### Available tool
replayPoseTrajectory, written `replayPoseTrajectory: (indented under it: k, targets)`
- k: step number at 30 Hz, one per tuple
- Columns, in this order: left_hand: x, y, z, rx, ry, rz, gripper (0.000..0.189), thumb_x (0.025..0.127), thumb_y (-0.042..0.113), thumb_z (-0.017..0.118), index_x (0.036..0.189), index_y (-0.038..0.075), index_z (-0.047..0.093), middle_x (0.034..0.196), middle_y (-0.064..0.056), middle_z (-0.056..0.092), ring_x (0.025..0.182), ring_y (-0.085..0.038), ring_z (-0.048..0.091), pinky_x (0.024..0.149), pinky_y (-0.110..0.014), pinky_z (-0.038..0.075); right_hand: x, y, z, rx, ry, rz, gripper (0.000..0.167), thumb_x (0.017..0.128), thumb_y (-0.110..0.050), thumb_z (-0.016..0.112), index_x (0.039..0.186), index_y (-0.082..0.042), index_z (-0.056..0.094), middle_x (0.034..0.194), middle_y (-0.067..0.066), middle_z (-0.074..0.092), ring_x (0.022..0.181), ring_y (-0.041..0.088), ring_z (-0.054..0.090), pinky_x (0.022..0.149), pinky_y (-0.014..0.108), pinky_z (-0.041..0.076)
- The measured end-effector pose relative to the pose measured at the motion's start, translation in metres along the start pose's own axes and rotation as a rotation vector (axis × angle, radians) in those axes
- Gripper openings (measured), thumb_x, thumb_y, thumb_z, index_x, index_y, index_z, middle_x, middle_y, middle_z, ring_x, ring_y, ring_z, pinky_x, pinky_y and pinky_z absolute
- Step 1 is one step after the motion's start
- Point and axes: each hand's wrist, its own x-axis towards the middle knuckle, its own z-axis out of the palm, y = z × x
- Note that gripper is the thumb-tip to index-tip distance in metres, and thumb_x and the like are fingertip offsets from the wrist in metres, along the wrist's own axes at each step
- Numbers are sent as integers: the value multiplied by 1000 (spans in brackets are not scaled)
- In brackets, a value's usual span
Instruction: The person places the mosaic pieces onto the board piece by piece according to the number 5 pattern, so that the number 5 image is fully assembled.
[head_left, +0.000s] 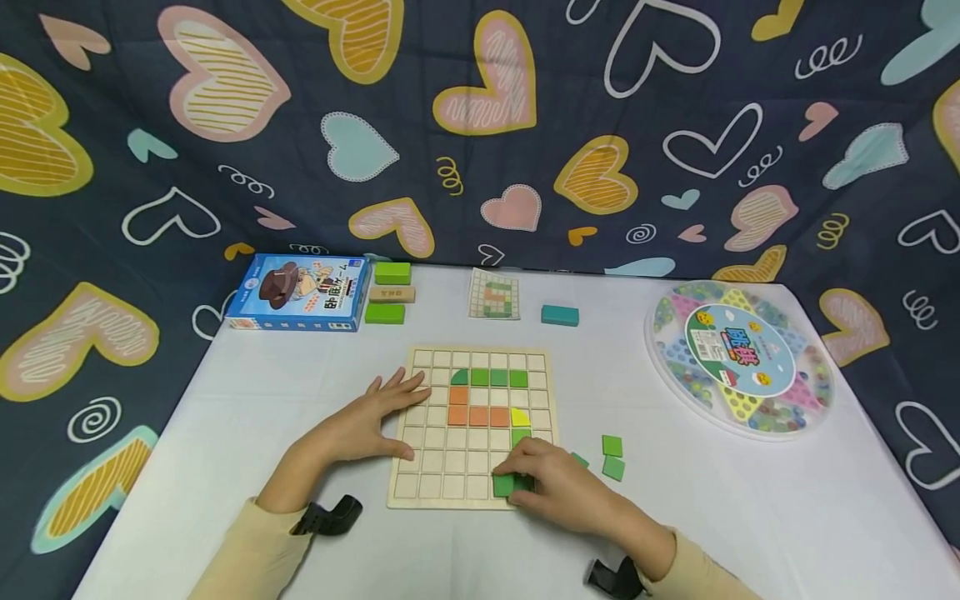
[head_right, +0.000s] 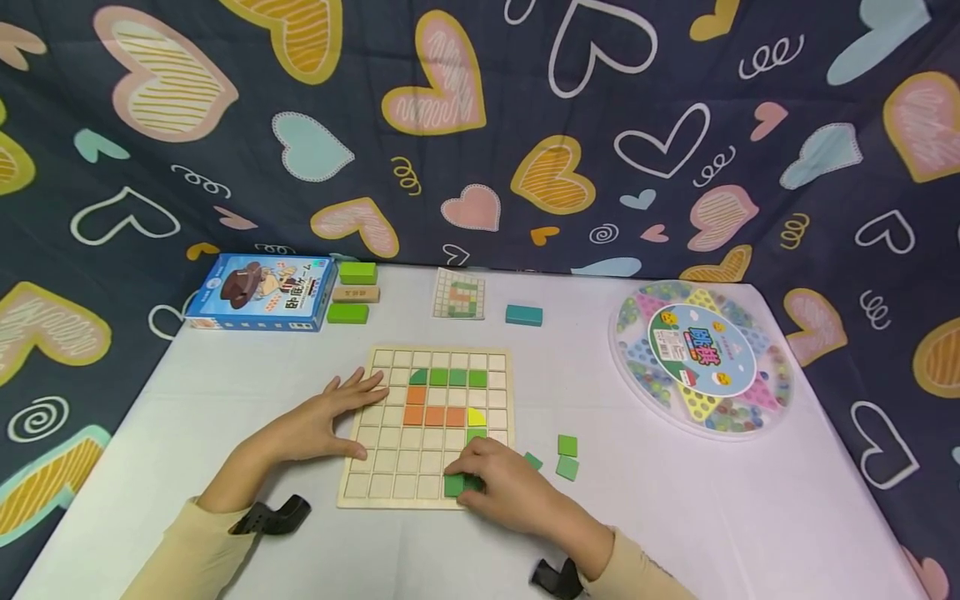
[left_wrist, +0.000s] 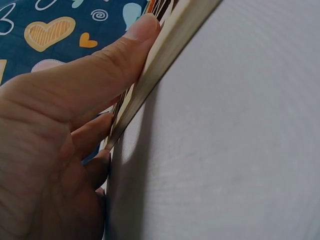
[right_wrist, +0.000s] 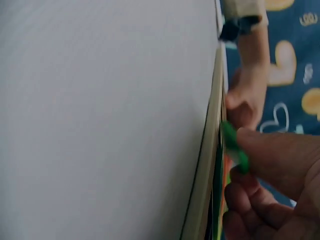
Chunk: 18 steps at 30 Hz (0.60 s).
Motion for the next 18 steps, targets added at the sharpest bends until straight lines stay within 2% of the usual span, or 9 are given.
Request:
replayPoseTrajectory:
  k: [7, 14, 18]
  targets:
    - [1, -1, -1, 12, -4, 15, 90, 68, 41, 81, 145, 16, 41, 158, -3, 22, 147, -30, 6, 117, -55, 3, 7, -5, 6, -151, 13, -52, 23, 84, -14, 69, 107, -15, 71, 100, -10, 58, 95, 3, 52, 80, 20, 49]
    - [1, -2, -2, 5, 1, 4, 92, 66, 41, 82, 144, 15, 41, 157, -3, 22, 147, -30, 5, 117, -55, 2, 4, -5, 3, -137, 16, -31, 30, 82, -22, 73, 111, -16, 69, 101, -10, 57, 94, 3, 50, 82, 21, 49]
    - [0, -1, 0, -9, -9, 2, 91, 67, 42, 82, 144, 15, 41, 158, -3, 22, 148, -29, 5, 117, -55, 2, -12, 5, -13, -89, 94, 43, 35, 81, -21, 74, 115, -16, 67, 108, -9, 60, 99, 5, 54, 86, 28, 50]
